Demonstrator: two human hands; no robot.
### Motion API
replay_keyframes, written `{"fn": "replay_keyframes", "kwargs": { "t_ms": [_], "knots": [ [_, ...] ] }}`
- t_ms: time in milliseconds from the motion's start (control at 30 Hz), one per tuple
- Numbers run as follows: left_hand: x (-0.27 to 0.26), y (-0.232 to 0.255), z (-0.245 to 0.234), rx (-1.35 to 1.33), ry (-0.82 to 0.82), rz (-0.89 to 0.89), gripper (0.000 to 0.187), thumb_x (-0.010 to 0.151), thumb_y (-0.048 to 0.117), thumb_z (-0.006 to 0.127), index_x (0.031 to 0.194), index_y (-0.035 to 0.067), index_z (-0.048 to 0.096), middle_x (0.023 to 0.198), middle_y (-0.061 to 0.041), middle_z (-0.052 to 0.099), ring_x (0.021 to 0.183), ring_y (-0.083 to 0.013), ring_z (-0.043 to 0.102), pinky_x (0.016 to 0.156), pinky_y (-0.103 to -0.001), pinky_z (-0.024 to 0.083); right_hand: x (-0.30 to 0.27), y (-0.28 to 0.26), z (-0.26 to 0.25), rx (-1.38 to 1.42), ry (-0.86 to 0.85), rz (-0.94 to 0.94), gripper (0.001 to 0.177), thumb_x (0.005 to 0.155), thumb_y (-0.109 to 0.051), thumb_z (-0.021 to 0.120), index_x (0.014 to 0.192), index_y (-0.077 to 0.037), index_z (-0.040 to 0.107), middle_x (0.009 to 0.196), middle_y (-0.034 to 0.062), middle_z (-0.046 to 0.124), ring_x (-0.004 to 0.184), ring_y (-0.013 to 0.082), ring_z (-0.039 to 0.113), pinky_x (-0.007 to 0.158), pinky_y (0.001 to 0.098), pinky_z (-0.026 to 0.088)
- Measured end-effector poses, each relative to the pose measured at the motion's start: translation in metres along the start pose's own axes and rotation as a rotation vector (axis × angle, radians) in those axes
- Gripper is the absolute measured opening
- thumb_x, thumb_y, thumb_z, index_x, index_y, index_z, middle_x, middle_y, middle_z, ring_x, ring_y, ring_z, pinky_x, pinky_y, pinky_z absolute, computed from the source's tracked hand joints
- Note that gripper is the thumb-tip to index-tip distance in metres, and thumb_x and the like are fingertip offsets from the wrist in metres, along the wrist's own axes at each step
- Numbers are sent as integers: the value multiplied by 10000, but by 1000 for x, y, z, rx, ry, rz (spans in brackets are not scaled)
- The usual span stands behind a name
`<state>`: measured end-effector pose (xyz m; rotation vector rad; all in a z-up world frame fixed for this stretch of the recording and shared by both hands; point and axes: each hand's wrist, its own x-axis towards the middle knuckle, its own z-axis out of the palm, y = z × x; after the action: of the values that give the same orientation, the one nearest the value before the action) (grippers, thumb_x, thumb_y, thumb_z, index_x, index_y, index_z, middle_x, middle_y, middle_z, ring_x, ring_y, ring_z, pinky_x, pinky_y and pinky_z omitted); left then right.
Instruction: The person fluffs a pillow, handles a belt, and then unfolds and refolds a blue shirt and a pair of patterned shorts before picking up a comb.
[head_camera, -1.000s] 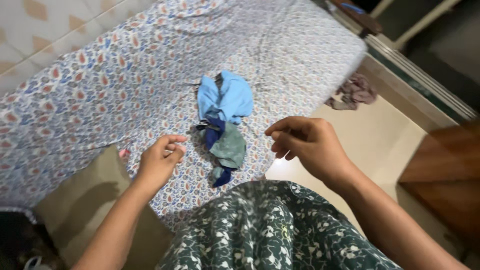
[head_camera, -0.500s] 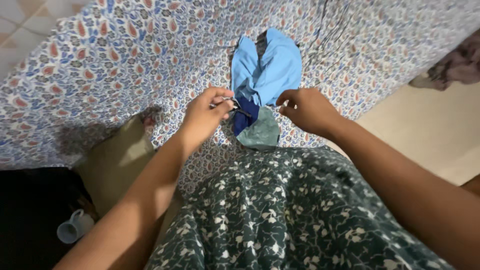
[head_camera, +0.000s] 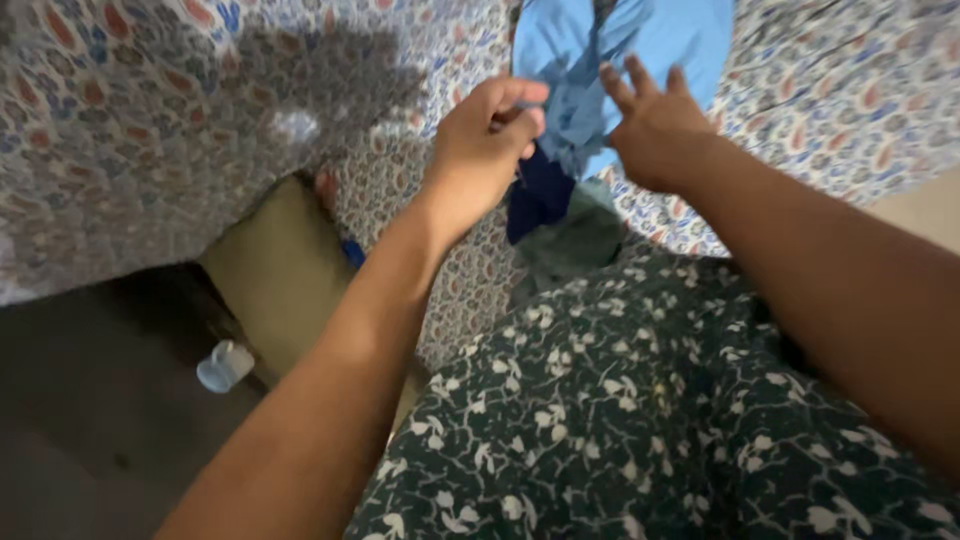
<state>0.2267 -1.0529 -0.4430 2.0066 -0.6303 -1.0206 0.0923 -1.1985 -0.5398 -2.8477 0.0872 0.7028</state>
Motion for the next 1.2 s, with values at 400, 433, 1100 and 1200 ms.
{"fn": "replay_keyframes", "kwargs": {
  "t_ms": [400, 433, 1100, 1200],
  "knots": [
    [-2, -13, -7, -111, 36, -166, 314, 871, 105, 545, 1174, 43, 597, 923, -47, 662, 771, -113, 637, 675, -249, 503, 25, 27, 70, 5, -42, -7, 560, 705, -446, 792, 1095, -56, 696, 1387, 136, 479, 1324, 285, 441, 1122, 503, 305],
    [-3, -14, -7, -112, 41, -194, 332, 856, 100, 527, 1177, 45, 590, 930, -42, 667, 767, -111, 642, 653, -248, 490, 21, 29, 70, 131, -28, 37, 521, 699, -389, 804, 1088, -61, 689, 1333, 147, 508, 1227, 307, 493, 1038, 472, 368],
    [-104, 87, 24, -144, -11, 95, 887, 779, 243, 734, 1470, 104, 195, 1331, -121, 451, 1152, -251, 522, 901, -362, 462, -231, -56, -173, 2124, 983, -154, 231, 937, 116, 445, 1086, 65, 614, 950, 70, 647, 878, 122, 606, 848, 230, 521],
    [-138, 109, 17, -198, -27, -52, 876, 791, 353, 651, 1465, 136, 135, 1333, -105, 504, 1207, -249, 505, 901, -436, 434, -269, -87, -185, 2239, 957, -162, 476, 733, 175, 303, 1086, 65, 604, 943, 118, 636, 836, 178, 614, 832, 279, 554]
  ]
}}
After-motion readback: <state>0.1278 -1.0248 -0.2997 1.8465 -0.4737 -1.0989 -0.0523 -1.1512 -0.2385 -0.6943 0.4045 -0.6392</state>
